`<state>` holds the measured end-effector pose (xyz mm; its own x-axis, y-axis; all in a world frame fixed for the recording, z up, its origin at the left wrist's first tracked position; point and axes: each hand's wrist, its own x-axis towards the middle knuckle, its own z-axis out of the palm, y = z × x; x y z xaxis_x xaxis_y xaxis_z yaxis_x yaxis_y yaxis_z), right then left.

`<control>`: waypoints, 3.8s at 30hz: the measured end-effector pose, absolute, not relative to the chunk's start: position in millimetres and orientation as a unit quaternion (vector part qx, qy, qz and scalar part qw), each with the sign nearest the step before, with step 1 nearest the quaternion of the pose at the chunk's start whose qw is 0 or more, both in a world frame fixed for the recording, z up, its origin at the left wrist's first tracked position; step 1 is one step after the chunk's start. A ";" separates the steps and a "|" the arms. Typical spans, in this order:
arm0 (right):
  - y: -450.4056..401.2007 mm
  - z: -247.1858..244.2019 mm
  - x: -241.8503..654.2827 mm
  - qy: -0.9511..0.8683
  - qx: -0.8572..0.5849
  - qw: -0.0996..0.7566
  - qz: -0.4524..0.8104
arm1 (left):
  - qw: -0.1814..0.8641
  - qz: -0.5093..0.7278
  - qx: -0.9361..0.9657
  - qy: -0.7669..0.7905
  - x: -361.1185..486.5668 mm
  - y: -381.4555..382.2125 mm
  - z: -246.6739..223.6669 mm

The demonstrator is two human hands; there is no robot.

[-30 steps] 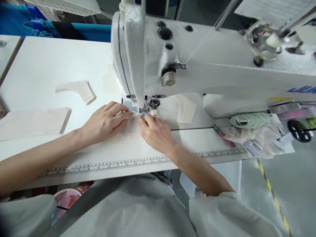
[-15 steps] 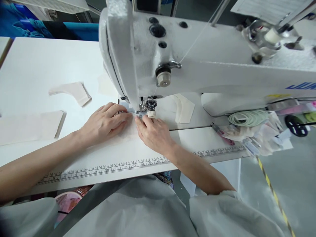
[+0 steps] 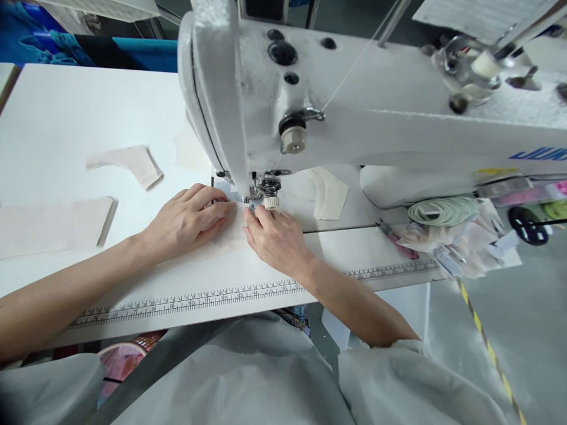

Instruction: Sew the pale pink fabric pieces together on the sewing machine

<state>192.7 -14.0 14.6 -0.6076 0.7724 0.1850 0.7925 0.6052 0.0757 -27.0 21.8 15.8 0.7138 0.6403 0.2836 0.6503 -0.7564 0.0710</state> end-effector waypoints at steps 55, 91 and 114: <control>2.6 46.6 255.7 -0.887 -0.442 0.099 0.095 | 0.012 -0.204 -0.918 -0.340 -72.8 -54.8 42.8; 17.5 26.7 349.4 -0.857 -0.490 0.141 0.070 | -0.324 -0.147 -0.798 -0.486 156.1 38.8 33.6; 18.9 29.0 357.7 -0.836 -0.502 0.200 0.100 | -0.478 -0.149 -0.675 -0.542 168.1 44.1 35.6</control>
